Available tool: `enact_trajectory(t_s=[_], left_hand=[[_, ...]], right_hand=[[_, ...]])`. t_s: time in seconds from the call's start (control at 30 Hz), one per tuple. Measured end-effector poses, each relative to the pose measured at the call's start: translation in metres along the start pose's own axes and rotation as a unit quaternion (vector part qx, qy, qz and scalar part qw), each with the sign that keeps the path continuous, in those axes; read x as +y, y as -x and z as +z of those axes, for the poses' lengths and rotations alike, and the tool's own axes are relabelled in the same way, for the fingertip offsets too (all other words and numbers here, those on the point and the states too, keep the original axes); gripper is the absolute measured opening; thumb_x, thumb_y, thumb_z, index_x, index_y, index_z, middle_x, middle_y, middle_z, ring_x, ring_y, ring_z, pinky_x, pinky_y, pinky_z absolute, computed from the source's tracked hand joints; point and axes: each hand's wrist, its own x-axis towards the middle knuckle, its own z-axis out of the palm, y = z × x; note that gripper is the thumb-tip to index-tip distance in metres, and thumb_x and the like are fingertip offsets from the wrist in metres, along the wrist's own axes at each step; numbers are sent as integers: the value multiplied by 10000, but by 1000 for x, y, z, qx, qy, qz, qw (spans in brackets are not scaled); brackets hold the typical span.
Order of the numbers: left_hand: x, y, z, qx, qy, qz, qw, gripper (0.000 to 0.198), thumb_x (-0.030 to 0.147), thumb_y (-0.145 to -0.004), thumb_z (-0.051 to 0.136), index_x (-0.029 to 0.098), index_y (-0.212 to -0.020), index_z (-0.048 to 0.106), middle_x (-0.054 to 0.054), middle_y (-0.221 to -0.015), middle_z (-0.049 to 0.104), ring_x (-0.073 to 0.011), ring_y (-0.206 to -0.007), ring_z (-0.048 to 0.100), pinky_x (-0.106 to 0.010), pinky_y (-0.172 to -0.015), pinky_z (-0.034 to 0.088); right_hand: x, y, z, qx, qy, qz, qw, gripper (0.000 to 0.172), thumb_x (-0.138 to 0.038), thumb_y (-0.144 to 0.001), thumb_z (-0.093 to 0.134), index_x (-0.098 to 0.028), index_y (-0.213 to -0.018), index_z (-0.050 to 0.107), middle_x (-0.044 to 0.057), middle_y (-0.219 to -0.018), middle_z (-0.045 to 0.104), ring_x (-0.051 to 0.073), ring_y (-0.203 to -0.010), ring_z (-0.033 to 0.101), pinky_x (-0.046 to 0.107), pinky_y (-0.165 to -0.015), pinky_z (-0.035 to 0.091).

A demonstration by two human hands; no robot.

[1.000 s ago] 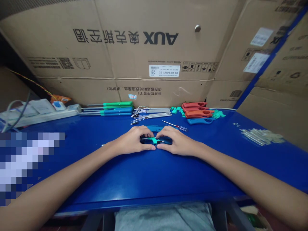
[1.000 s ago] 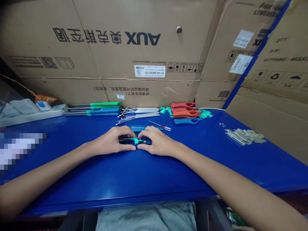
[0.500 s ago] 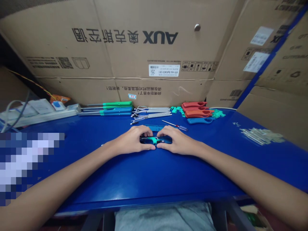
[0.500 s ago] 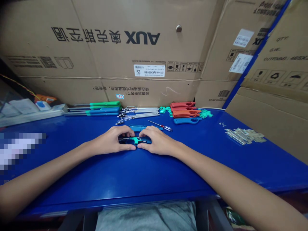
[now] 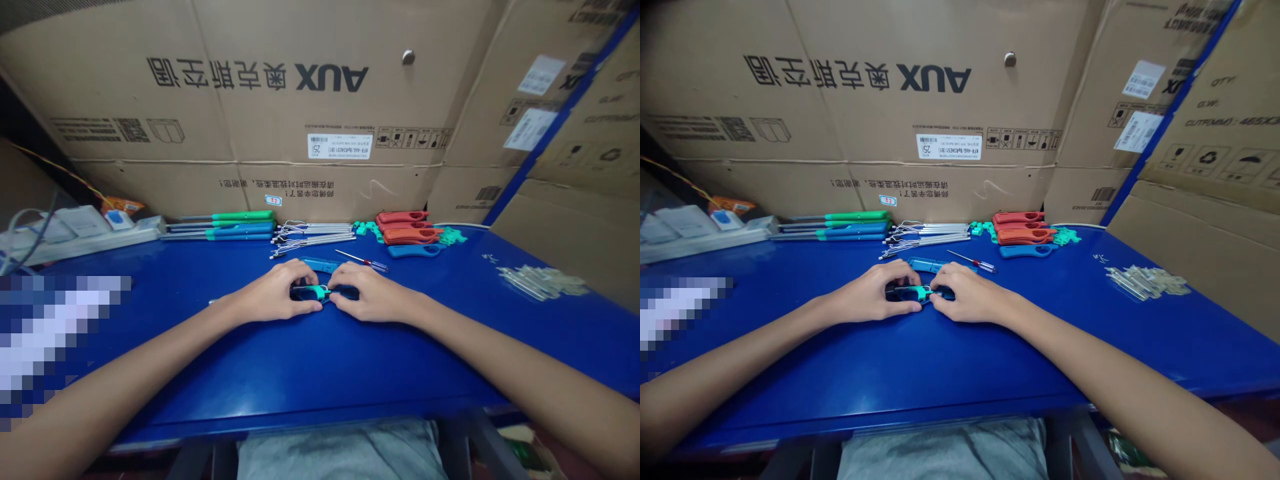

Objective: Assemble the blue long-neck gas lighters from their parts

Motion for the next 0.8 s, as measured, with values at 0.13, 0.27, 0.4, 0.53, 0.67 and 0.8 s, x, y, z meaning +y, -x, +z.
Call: enact_trajectory(t_s=[0.13,0.27,0.4,0.53,0.67,0.8], left_hand=[[1,1,0,16,-7,8,1000,369,473,-757,685,194,-988,616,-41,-970,625,-185,-868,577,-313,-779,482],[4,3,-2,18,-36,37,999,330,433,-787,672,198,-1011,616,-48,-1007,623,-206,-954,579,-336,-857,472],[5,4,-3,16,-49,74,996,303,402,-813,657,188,-1027,636,-62,-1023,617,-208,-975,578,-337,-886,467],[6,5,-3,19,-57,108,992,312,395,-829,645,177,-1052,640,-69,-1031,614,-202,-975,578,-326,-887,473],[7,5,-1,20,-65,121,990,323,399,-837,639,167,-1061,639,-77,-1033,614,-205,-980,577,-327,-885,478],[7,5,0,21,-60,129,990,338,408,-835,642,158,-1063,635,-79,-1020,621,-201,-967,581,-325,-879,482]], right_hand=[[-2,-1,-3,10,20,1,1000,176,-139,-859,503,-147,-895,676,86,-968,688,188,-909,622,324,-833,473],[-2,-1,-8,32,-8,12,999,153,-155,-847,557,-160,-969,650,62,-970,706,165,-861,650,279,-785,483],[1,-2,-12,19,-19,-1,1000,112,-186,-863,599,-157,-960,646,42,-881,707,145,-781,643,250,-717,471],[3,-3,-13,17,17,-59,998,110,-149,-891,558,-148,-904,667,48,-866,702,140,-774,628,247,-725,455],[0,-2,-15,11,45,-75,996,118,-142,-888,562,-137,-923,675,60,-863,691,142,-773,620,244,-720,452],[-2,-1,-17,-9,56,-83,995,170,-106,-909,503,-136,-955,665,56,-867,683,136,-765,611,237,-703,438]])
